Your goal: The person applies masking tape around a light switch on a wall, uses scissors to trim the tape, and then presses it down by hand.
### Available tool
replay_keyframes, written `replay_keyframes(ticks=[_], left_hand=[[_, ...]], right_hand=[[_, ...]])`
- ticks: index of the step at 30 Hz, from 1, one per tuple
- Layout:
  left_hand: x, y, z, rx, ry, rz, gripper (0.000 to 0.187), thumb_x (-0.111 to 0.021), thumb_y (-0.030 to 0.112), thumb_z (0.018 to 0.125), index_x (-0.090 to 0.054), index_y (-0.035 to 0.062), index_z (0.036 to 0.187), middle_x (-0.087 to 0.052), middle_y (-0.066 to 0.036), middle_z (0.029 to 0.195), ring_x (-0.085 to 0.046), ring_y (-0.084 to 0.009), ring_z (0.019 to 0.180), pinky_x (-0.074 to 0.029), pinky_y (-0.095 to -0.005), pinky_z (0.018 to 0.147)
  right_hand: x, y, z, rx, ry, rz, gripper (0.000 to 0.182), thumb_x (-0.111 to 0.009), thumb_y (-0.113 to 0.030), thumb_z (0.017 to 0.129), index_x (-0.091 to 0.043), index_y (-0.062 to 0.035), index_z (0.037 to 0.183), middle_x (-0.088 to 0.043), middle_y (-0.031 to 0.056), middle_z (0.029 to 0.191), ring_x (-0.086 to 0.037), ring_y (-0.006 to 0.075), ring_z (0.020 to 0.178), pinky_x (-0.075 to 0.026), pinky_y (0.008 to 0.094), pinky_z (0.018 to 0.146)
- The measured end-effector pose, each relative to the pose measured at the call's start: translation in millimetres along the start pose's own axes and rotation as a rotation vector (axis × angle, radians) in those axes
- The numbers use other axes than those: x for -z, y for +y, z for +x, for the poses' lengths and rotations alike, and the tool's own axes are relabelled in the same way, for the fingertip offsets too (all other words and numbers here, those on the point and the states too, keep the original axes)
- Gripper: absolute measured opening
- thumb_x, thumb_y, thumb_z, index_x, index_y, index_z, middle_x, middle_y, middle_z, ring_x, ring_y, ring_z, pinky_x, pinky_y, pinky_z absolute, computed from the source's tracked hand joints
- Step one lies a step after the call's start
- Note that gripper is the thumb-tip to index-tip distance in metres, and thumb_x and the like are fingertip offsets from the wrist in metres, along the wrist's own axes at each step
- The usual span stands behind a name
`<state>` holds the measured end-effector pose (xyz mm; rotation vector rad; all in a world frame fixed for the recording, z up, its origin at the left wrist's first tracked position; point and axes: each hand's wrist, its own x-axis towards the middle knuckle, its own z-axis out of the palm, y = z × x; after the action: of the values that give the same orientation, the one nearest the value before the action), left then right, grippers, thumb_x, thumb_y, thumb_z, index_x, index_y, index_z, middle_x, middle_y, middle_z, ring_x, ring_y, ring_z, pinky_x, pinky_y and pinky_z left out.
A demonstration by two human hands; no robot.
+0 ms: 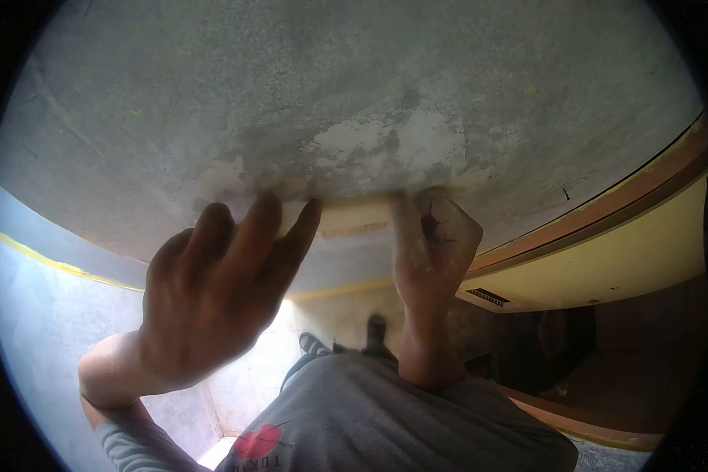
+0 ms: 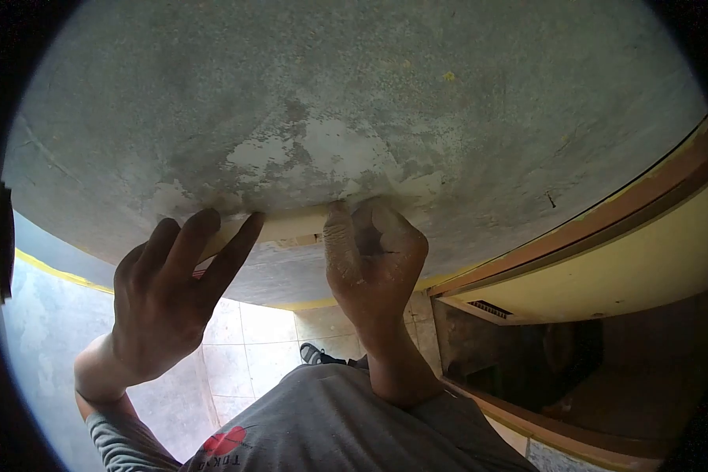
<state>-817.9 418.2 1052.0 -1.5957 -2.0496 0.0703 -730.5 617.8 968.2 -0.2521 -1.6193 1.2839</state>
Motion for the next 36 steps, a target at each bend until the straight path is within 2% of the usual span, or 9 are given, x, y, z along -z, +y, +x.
replay_keyframes(ticks=[8,10,12,13,20,22,28,32,36], left_hand=[[-6,6,-4,0.011,0.045,0.059,0.049,-0.070,0.008,0.088,-0.070,0.0084,0.137,-0.059,-0.010,0.118,-0.056,-0.0162,0.080,-0.051,-0.0277,0.054],[-6,6,-3,0.019,0.053,0.055,0.048,-0.070,0.008,0.088,-0.070,0.0079,0.136,-0.059,-0.009,0.118,-0.056,-0.0159,0.080,-0.051,-0.0275,0.054],[-5,8,-2,0.022,0.051,0.046,0.047,-0.070,0.009,0.089,-0.070,0.0083,0.136,-0.058,-0.009,0.117,-0.056,-0.0155,0.080,-0.051,-0.0279,0.055],[-5,8,-2,0.023,0.057,0.041,0.047,-0.070,0.009,0.089,-0.070,0.0083,0.136,-0.058,-0.009,0.117,-0.056,-0.0155,0.080,-0.051,-0.0279,0.055],[-9,10,-5,0.031,0.051,0.058,0.046,-0.068,0.007,0.090,-0.070,0.0078,0.136,-0.059,-0.010,0.118,-0.056,-0.0163,0.081,-0.051,-0.0279,0.055],[-8,11,-5,0.030,0.052,0.063,0.046,-0.067,0.006,0.091,-0.070,0.0076,0.136,-0.059,-0.010,0.118,-0.056,-0.0166,0.081,-0.051,-0.0281,0.055],[-5,11,-4,0.039,0.027,0.049,0.047,-0.068,0.005,0.090,-0.069,0.0071,0.137,-0.059,-0.010,0.119,-0.056,-0.0161,0.082,-0.051,-0.0281,0.055],[-7,14,-6,0.056,0.044,0.060,0.047,-0.069,0.005,0.089,-0.070,0.0066,0.136,-0.058,-0.009,0.117,-0.056,-0.0159,0.082,-0.053,-0.0279,0.056],[-6,13,-5,0.049,0.030,0.064,0.047,-0.070,0.004,0.088,-0.070,0.0065,0.135,-0.057,-0.008,0.116,-0.056,-0.0161,0.081,-0.054,-0.0274,0.056]], right_hand=[[9,-9,-14,0.344,0.019,-0.270,0.006,-0.074,0.001,0.088,-0.069,-0.0022,0.089,-0.058,0.0023,0.078,-0.049,0.0080,0.064,-0.036,0.0263,0.056],[17,-14,-16,0.512,-0.005,-0.369,0.011,-0.075,-0.005,0.086,-0.074,-0.0026,0.097,-0.062,0.0059,0.084,-0.055,0.0129,0.069,-0.042,0.0290,0.059],[25,-20,-17,0.672,-0.223,-0.635,0.044,-0.077,-0.018,0.085,-0.074,-0.0021,0.126,-0.062,0.0124,0.109,-0.059,0.0224,0.094,-0.046,0.0375,0.080],[29,-8,-20,0.640,-0.284,-0.660,0.058,-0.078,-0.029,0.087,-0.069,-0.0087,0.140,-0.057,0.0141,0.122,-0.054,0.0244,0.109,-0.039,0.0442,0.095],[14,0,-9,0.618,-0.318,-0.756,0.054,-0.079,-0.039,0.090,-0.071,-0.0184,0.138,-0.051,0.0173,0.128,-0.052,0.0303,0.114,-0.031,0.0501,0.097],[18,9,-8,0.589,-0.253,-0.721,0.044,-0.081,-0.036,0.088,-0.077,-0.0158,0.127,-0.053,0.0129,0.122,-0.049,0.0257,0.112,-0.036,0.0423,0.095],[27,11,-4,0.589,-0.093,-0.675,0.035,-0.083,-0.030,0.087,-0.077,-0.0110,0.115,-0.049,0.0137,0.119,-0.048,0.0279,0.110,-0.037,0.0444,0.092],[41,13,-2,0.587,-0.155,-0.780,0.047,-0.085,-0.037,0.087,-0.074,-0.0076,0.122,-0.046,0.0177,0.120,-0.045,0.0295,0.114,-0.039,0.0443,0.090],[58,17,-2,0.603,-0.068,-0.518,0.050,-0.085,-0.036,0.084,-0.073,-0.0046,0.120,-0.052,0.0162,0.120,-0.048,0.0297,0.115,-0.040,0.0441,0.094]])
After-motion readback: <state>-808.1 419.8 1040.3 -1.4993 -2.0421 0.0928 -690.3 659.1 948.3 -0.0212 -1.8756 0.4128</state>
